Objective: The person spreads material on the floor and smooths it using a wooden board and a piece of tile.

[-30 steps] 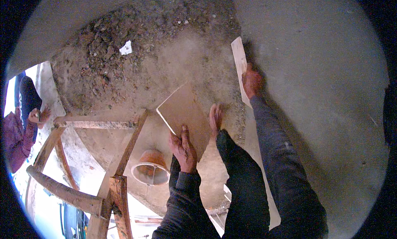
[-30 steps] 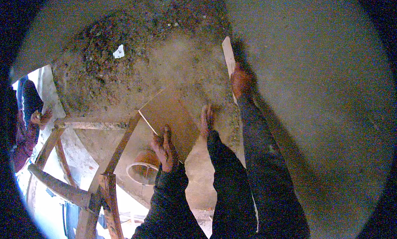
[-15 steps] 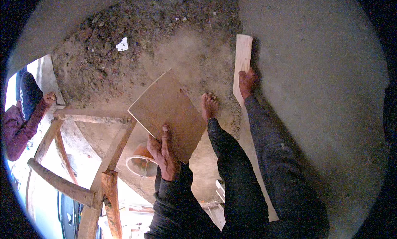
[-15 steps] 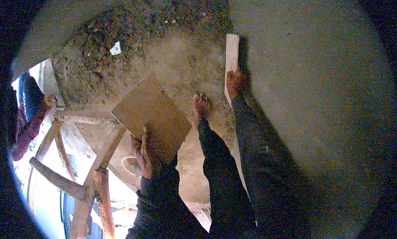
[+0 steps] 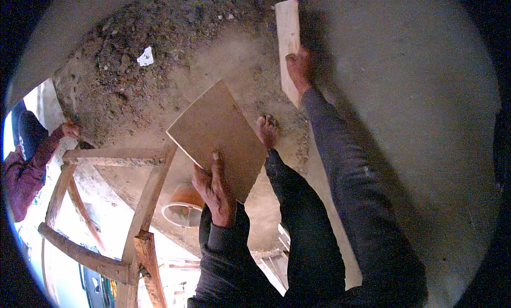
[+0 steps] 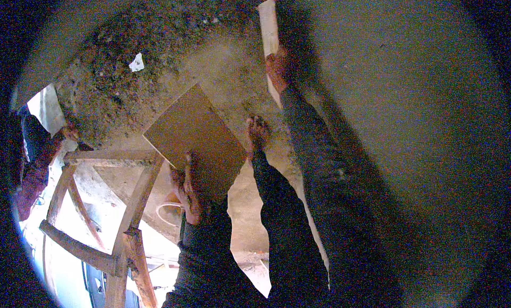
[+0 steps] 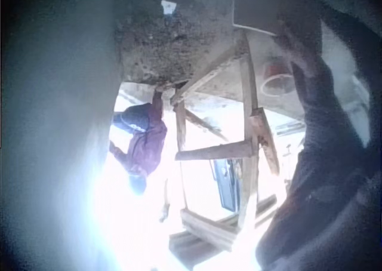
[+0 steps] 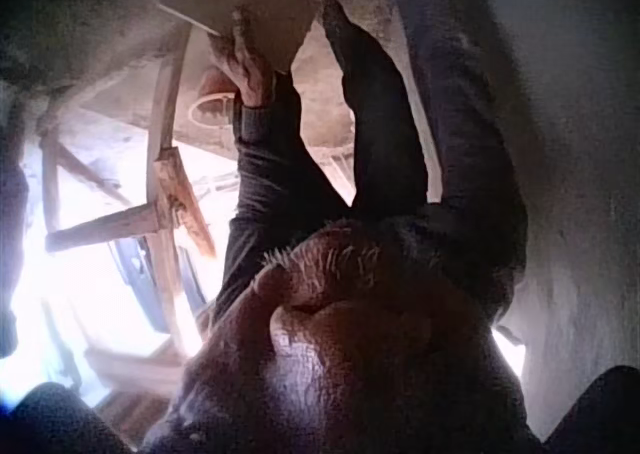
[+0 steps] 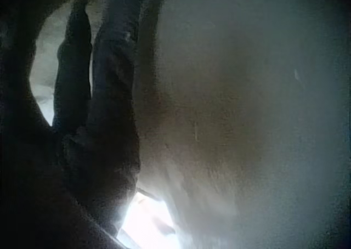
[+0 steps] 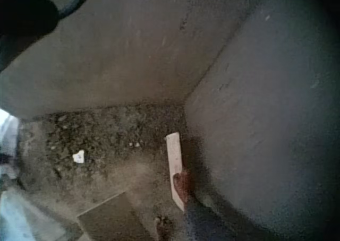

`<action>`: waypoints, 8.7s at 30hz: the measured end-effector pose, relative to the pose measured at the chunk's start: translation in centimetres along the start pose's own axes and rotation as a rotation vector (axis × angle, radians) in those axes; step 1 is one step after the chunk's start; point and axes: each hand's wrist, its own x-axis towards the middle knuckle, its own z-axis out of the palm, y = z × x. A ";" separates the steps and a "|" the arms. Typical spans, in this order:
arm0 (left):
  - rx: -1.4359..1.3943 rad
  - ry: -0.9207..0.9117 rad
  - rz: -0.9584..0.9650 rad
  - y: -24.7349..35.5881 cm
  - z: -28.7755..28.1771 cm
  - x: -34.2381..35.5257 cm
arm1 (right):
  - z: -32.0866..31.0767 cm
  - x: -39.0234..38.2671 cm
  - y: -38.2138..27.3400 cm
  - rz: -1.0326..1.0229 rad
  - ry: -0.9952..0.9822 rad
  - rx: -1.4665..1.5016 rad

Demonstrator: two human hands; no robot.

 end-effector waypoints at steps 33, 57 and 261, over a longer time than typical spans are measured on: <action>-0.071 0.014 0.028 -0.4 0.3 1.3 | -7.0 8.6 -3.3 0.017 -0.294 -0.158; -0.041 0.053 -0.015 0.7 -1.5 2.0 | -1.8 6.6 -8.1 -0.199 -0.168 -0.091; -0.238 0.141 -0.120 0.1 1.5 4.0 | -8.5 10.3 -5.4 -0.099 -0.187 -0.362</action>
